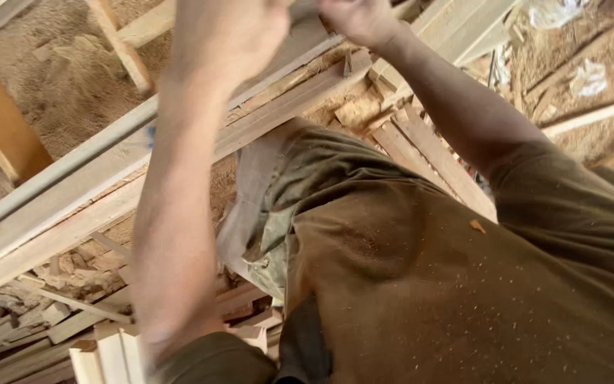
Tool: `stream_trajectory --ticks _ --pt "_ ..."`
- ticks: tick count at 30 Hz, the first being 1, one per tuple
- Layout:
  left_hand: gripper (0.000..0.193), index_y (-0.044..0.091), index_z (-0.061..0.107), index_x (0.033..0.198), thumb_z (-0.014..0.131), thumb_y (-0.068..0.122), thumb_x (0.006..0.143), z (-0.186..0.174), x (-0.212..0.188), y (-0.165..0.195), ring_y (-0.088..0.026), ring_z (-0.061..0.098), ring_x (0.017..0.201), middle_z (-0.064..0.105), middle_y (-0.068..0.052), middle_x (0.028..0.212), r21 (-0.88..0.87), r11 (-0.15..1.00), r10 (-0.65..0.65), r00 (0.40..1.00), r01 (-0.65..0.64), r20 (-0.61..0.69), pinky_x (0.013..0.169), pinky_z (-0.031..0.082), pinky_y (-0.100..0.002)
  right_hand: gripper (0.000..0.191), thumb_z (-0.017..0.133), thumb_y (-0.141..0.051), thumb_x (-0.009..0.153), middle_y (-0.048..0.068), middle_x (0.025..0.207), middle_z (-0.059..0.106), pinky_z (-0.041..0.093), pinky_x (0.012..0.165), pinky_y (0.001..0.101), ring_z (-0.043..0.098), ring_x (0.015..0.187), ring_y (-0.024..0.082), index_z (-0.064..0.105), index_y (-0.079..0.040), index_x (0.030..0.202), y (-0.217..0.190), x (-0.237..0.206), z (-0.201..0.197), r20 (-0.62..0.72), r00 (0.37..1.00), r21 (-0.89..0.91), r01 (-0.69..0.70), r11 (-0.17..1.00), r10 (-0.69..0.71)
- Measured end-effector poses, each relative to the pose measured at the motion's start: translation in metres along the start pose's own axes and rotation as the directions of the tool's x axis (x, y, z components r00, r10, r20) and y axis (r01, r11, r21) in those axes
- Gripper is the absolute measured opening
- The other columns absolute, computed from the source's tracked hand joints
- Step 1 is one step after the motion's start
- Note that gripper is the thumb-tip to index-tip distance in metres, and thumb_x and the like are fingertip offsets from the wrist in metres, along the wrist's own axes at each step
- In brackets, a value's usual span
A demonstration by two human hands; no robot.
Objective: The person uses a hammer and a metal chisel to repeatedly strike and shape a wooden plank held against a workbench. The person adjusts the plank and tool positions multiple times while continuing to hammer along the edge.
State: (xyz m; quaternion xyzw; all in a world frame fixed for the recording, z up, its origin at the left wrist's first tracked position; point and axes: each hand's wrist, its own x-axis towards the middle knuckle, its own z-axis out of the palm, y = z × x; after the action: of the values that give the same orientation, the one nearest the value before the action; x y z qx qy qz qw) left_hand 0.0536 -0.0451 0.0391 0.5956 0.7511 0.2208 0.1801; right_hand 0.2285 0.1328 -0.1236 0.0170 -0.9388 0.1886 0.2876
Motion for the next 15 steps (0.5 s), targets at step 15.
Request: stream_trajectory --ticks 15 --pt "0.018 0.009 0.046 0.101 0.051 -0.007 0.104 0.007 -0.148 -0.090 -0.007 0.043 0.042 0.049 -0.003 0.070 -0.692 0.714 -0.452 0.823 0.102 -0.344 0.039 0.036 -0.023 0.014 0.078 -0.018 0.085 0.004 0.077 0.065 0.057 0.055 0.0336 0.068 0.065 0.019 0.068 -0.010 0.091 -0.034 0.070 0.044 -0.098 0.978 0.384 -0.133 0.914 0.184"
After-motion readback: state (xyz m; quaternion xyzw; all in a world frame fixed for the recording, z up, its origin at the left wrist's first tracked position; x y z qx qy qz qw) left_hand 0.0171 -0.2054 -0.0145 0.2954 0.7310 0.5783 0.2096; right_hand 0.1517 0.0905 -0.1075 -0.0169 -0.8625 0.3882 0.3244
